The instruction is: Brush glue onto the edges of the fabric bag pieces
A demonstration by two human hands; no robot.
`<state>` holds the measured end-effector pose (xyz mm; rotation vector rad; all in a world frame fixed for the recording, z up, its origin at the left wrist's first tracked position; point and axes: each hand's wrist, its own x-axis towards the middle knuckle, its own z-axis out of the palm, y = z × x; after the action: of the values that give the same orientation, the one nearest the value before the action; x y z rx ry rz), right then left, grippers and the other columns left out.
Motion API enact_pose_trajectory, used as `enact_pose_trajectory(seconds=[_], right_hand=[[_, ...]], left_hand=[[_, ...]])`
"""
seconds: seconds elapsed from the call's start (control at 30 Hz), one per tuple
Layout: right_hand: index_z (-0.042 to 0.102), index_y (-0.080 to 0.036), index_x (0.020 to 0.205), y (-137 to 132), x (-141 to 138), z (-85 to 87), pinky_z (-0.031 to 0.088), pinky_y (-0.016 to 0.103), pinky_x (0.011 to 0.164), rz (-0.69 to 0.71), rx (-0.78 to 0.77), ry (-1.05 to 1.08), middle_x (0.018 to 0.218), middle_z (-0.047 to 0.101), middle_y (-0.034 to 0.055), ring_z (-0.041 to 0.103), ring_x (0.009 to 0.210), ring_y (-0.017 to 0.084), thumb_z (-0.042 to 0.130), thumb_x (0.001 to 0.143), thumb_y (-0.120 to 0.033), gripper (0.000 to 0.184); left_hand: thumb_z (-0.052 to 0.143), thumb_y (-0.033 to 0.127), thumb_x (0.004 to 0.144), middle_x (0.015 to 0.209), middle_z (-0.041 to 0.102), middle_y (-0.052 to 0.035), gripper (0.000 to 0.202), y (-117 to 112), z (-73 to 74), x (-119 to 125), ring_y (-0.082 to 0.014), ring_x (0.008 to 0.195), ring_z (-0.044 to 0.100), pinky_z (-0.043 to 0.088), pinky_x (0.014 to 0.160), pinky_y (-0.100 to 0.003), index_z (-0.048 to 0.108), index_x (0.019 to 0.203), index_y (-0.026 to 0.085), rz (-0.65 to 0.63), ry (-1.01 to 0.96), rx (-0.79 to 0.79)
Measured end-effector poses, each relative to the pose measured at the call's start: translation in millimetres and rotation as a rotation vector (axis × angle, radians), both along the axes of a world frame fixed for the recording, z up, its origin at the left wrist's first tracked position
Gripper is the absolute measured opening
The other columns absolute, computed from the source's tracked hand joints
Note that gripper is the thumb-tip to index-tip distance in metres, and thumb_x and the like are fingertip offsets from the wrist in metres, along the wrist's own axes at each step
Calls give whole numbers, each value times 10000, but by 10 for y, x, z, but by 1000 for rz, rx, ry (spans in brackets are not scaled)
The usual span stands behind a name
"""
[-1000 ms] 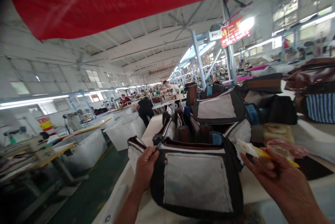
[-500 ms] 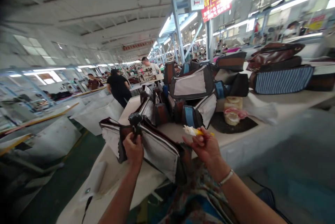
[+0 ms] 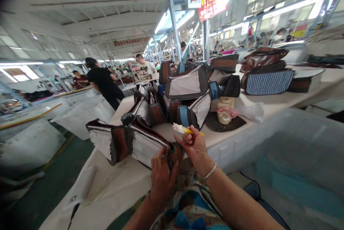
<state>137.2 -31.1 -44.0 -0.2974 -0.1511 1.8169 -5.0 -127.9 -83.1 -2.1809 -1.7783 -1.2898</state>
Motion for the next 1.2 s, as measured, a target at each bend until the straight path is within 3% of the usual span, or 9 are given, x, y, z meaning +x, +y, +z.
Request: enact_pose_trajectory(seconds=[0.1,0.2,0.33,0.43,0.63,0.77,0.87,1.03,1.2], right_hand=[[501,-195,670,11,140,128,514,482,964,-1,63,-46,478,415,-119,320,397,44,709,835,-285,280],[597,-180,740,4,324,414,561,371,841,-52,185,-159,484,413,-119,307,396,37,740,815,-304,203],[642,-173,745,-142,422,936,410,170,482,-223,421,-358,494,439,-88,294,417,47,765,799,-278,170],[650,-188,758,-290,302,1210,324,189,443,-311,633,-523,624,559,-48,352,473,59,731,835,-275,141],[613,-193,742,-223,31,1326,352,238,523,-283,1082,-1094,633,527,-39,430,550,100,621,907,-324,211],[578,-196,708,-164,112,1430,384,265,584,-439,1199,-1341,664,548,-18,489,600,123,570,929,-313,250],[576,-210,757,-233,142,1487,440,279,665,-512,1280,-1313,715,582,-10,536,653,136,540,959,-306,227],[578,-199,856,-192,149,1519,467,350,912,-454,1765,-1283,751,623,-14,569,690,127,547,950,-226,103],[575,-189,840,-164,215,1693,466,364,943,-489,1763,-1264,774,633,4,588,720,131,561,959,-228,126]], left_hand=[[468,291,957,999,612,-102,285,6,213,-69,-217,942,605,512,835,-347,644,1144,168,-85,-197,-122],[487,313,945,856,596,-48,235,-16,559,-170,-188,825,582,488,752,-295,689,966,194,-126,-251,-152],[534,338,918,849,600,-31,248,-65,993,-279,-188,821,564,451,740,-274,714,1035,215,-189,-357,-246],[558,340,896,898,620,-32,285,-91,1150,-314,-204,879,567,440,789,-278,710,1111,231,-204,-393,-287],[579,307,873,849,570,-21,168,-142,1184,-346,-178,811,538,430,747,-257,709,857,201,-203,-423,-296],[567,328,899,838,547,-11,225,-169,1171,-406,-165,787,523,429,714,-242,727,1012,216,-235,-426,-318],[592,336,898,929,595,-17,258,-165,1175,-470,-180,909,555,435,800,-239,716,1099,232,-207,-437,-285],[596,325,904,969,611,-8,273,-167,1225,-586,-175,955,568,426,863,-235,705,1139,238,-224,-449,-315],[640,315,874,966,619,-5,262,-173,1253,-665,-171,956,568,432,868,-229,726,1112,245,-224,-519,-342]])
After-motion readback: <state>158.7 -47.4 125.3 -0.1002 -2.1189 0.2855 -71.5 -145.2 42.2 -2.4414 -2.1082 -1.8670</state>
